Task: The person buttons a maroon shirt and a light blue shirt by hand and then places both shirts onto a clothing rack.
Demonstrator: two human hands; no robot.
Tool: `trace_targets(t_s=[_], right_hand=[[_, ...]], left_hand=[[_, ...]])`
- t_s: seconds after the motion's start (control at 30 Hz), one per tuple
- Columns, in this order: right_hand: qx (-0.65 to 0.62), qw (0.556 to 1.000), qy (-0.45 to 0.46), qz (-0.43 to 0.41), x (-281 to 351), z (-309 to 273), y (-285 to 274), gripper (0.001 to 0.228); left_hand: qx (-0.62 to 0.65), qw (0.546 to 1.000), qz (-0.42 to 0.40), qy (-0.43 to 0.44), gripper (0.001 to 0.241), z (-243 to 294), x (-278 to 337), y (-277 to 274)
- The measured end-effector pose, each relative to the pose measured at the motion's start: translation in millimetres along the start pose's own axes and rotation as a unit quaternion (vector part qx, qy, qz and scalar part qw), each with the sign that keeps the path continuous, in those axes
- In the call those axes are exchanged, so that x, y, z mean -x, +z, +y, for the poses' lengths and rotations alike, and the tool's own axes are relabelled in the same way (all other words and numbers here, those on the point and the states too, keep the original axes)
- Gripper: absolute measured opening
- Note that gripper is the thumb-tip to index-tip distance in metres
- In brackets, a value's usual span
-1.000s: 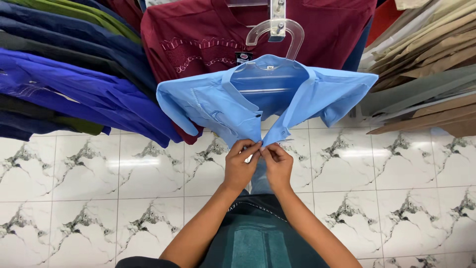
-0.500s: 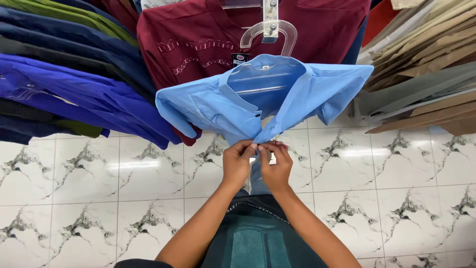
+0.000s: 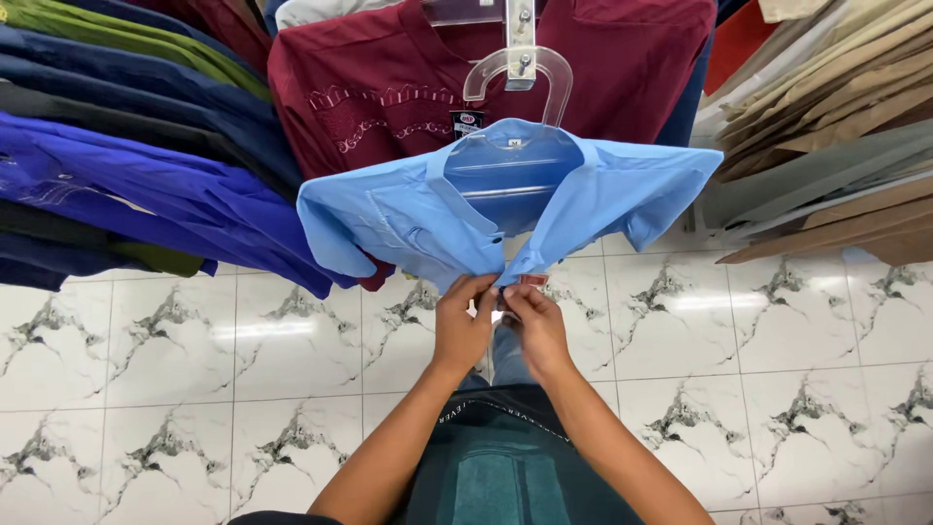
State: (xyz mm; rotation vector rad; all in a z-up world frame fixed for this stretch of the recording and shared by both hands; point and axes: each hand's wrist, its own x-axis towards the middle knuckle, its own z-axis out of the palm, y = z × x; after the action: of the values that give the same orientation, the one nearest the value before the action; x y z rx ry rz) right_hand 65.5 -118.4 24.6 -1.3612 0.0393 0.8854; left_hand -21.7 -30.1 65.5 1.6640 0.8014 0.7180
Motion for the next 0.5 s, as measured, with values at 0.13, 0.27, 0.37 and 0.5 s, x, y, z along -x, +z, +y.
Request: trace_targets(t_s=[0.13,0.27,0.37,0.5], right_hand=[[0.088,0.994,-0.058,-0.003,0,-15,0,0.006],[0.154,0.971,-0.174,0.064,3,-28,-13,0.004],[0.198,0.917,-0.332,0.096,20,-63,-4,0.016],[0.305,0.857,-0.409,0.076,15,-92,18,0.041]], left_hand=[[0.037,0.999,0.001,-0.012,0.03,-17,2,6],[0.111,0.992,0.001,-0.055,0.036,-25,4,6],[0.086,0.996,-0.01,-0.034,0.037,-18,3,1],[0.002,0.998,-0.03,0.049,0.033,10,-1,-5]])
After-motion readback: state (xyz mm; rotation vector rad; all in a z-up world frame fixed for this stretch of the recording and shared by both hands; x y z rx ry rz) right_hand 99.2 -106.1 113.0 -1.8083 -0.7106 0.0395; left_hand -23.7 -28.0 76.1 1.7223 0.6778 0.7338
